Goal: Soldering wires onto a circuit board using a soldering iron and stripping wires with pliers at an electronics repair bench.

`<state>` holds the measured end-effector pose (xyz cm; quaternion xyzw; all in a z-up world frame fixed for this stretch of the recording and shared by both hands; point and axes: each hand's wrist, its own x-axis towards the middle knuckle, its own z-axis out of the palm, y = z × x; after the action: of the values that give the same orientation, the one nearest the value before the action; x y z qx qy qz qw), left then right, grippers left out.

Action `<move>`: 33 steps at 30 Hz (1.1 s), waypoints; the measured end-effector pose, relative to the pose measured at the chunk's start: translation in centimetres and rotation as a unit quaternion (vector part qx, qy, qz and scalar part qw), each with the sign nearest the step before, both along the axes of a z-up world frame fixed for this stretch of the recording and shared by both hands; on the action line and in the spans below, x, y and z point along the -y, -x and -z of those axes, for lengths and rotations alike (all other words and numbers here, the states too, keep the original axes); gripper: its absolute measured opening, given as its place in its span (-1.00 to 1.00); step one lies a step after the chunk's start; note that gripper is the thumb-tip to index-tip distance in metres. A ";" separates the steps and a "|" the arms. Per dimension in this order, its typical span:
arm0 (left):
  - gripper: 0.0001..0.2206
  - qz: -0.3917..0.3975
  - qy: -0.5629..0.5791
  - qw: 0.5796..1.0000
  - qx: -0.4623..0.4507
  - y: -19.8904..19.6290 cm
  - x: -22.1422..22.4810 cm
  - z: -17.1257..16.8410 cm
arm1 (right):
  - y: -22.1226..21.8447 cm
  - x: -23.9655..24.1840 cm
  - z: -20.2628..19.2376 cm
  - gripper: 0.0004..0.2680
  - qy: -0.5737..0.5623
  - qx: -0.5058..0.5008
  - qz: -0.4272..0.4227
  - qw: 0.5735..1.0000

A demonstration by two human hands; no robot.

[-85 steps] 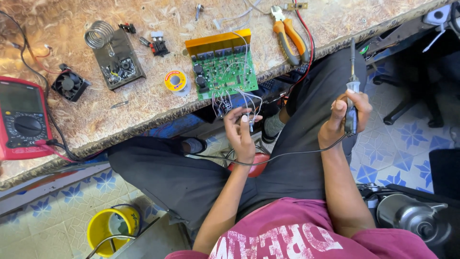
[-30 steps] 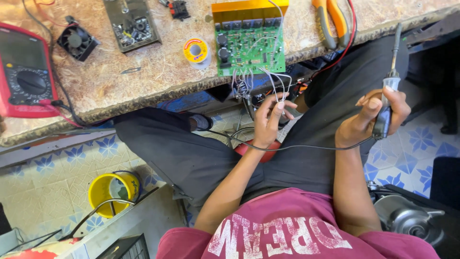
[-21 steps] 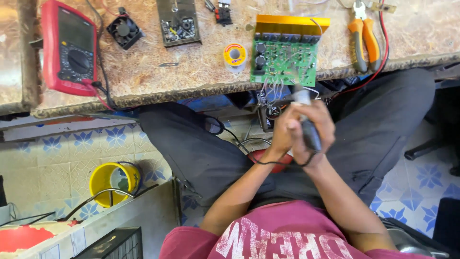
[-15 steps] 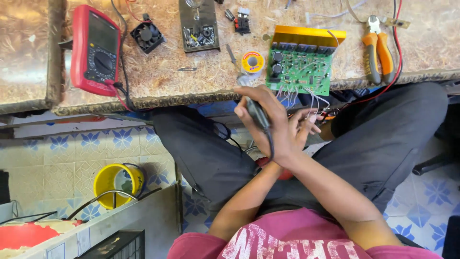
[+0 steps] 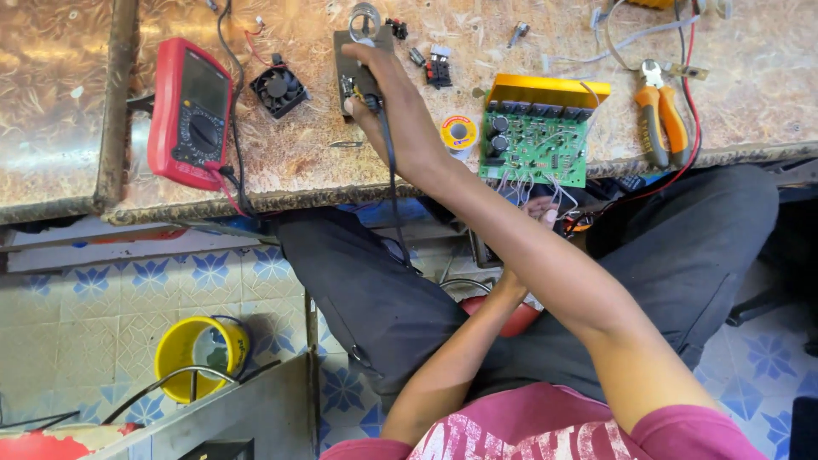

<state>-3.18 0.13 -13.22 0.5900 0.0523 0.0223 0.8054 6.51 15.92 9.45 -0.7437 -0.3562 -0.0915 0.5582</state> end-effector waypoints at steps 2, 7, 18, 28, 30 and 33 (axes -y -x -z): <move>-0.58 -0.004 -0.007 1.000 0.012 -0.2 0.5 0.3 | -0.5 0.6 0.7 -0.59 0.034 -0.009 -0.007 0.999; -0.66 -0.014 -0.025 0.999 0.041 -0.1 0.2 -0.6 | 1.2 3.1 0.4 -0.47 0.100 -0.085 -0.012 0.991; -0.79 -0.104 -0.059 0.990 0.073 1.4 -2.4 -4.3 | 6.3 17.5 -2.7 -0.85 -0.138 0.130 0.209 0.959; -0.79 -0.134 -0.063 0.984 0.101 1.7 -2.7 -4.6 | 4.7 24.7 5.2 -0.92 0.001 0.004 0.295 0.955; -0.78 -0.146 -0.047 0.982 0.113 1.8 -2.6 -4.9 | 4.7 24.2 5.7 -0.83 0.042 0.032 0.281 0.958; -0.78 -0.137 -0.066 0.981 0.124 2.0 -2.7 -5.0 | 4.5 23.4 6.6 -0.83 0.040 0.028 0.270 0.962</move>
<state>-5.15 2.80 -8.27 0.6218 0.0313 0.2088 0.7541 2.01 -7.47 2.80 -0.8308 -0.1615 -0.2456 0.4726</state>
